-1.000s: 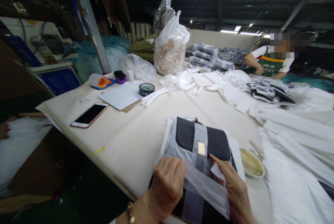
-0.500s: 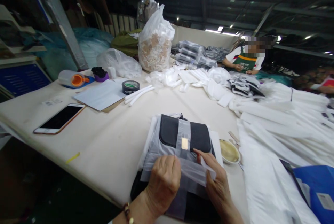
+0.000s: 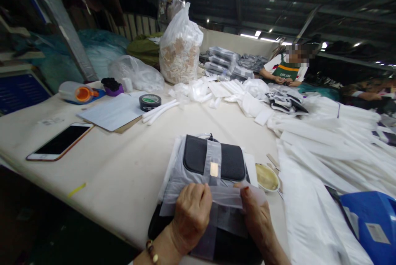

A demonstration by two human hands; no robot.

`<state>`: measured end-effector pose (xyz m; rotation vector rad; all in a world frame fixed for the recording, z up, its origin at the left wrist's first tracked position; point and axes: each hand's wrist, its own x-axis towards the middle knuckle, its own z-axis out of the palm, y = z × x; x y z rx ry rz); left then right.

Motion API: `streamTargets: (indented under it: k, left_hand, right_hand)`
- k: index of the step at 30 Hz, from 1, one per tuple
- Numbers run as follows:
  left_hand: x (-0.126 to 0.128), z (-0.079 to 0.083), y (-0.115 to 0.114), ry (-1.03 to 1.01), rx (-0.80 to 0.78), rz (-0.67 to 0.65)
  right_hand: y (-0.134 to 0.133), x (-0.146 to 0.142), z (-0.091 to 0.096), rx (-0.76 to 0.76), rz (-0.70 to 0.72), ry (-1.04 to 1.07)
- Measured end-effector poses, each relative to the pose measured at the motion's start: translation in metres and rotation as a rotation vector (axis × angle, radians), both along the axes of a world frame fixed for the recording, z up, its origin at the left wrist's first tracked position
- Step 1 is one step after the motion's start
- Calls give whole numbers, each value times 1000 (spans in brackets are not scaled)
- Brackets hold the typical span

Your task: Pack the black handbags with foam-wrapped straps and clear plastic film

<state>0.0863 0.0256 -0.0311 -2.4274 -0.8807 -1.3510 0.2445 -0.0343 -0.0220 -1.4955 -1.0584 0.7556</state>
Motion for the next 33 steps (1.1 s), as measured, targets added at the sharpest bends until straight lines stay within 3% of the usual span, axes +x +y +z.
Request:
streamTargets:
  k: [3,10,18,28,33]
  left_hand:
    - [1,0,0,-20,0,-20]
    - [2,2,-4,-36,38,-55]
    - [4,3,-7,-81,-23,-132]
    - [2,2,-10,-45,-5,-272]
    - [2,1,-10,-46,-11,-278]
  right_hand:
    - [-1,4,-2,49,93,34]
    - [0,3,2,44,66,28]
    - [0,5,-1,74,-56,339]
    - [0,-2,9,96,-109,545]
    - [1,-1,5,98,-136,433]
